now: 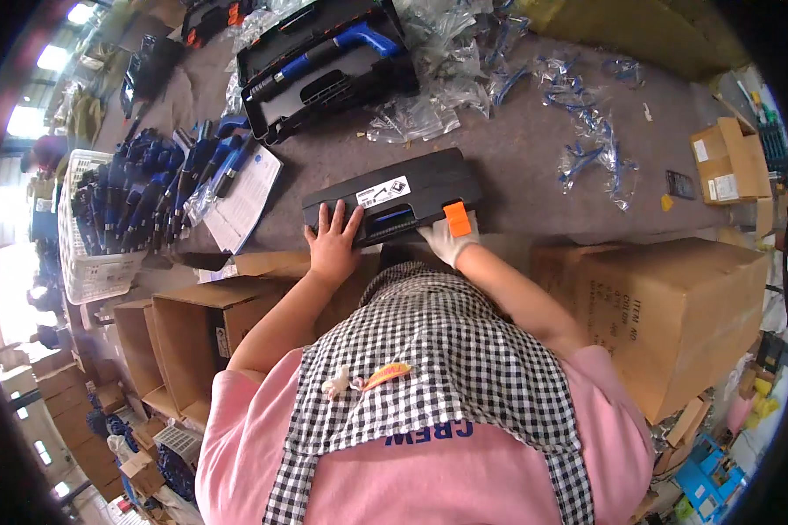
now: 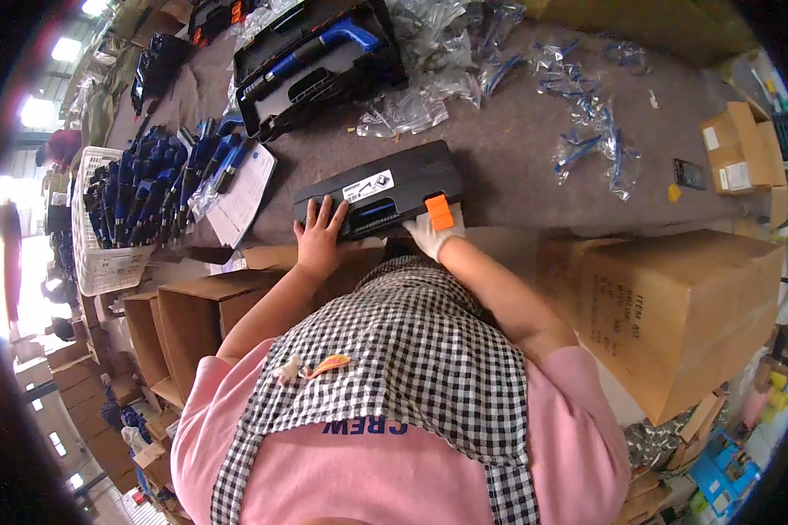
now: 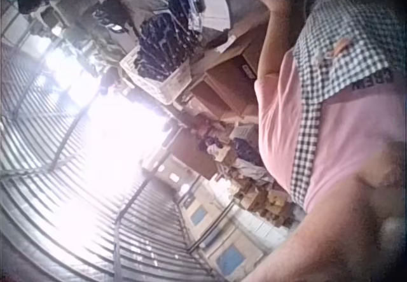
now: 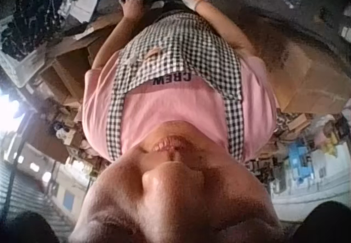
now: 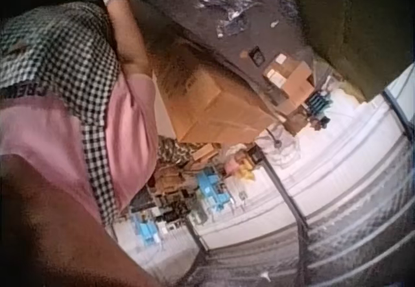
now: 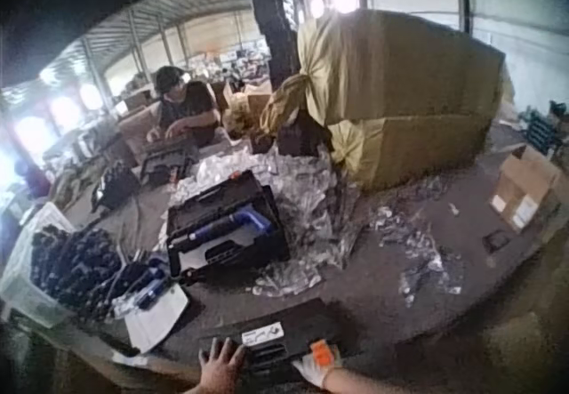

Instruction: Packing hand tools into plastic cases and then into cardboard shipping boxes.

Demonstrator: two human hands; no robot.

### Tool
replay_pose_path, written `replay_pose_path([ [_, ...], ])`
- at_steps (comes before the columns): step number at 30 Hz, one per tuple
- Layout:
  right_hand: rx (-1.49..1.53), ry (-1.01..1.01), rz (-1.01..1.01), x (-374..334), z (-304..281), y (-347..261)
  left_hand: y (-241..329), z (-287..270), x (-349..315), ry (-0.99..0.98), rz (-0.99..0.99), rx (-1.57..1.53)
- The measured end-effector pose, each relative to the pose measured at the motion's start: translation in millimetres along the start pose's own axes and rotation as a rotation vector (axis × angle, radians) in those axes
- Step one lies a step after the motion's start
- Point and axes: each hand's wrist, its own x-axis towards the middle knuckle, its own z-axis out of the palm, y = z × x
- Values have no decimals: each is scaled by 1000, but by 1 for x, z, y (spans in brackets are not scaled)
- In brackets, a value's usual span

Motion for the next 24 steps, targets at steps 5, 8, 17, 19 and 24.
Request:
replay_pose_path([
  [5, -273, -316, -289, -56, -32, 33, 9, -1, 4, -97, -40, 15],
  [8, -232, -365, -404, -61, -47, 47, 13, 12, -1, -103, -18, 2],
  [17, 100, -9, -572, -55, -81, 38, -34, 13, -18, -51, 225, -146],
  [19, 70, 175, -484, -34, -96, 35, -48, 16, -12, -43, 316, -146],
  [24, -590, -603, -243, 35, -93, -9, -32, -5, -3, -143, 118, -1],
])
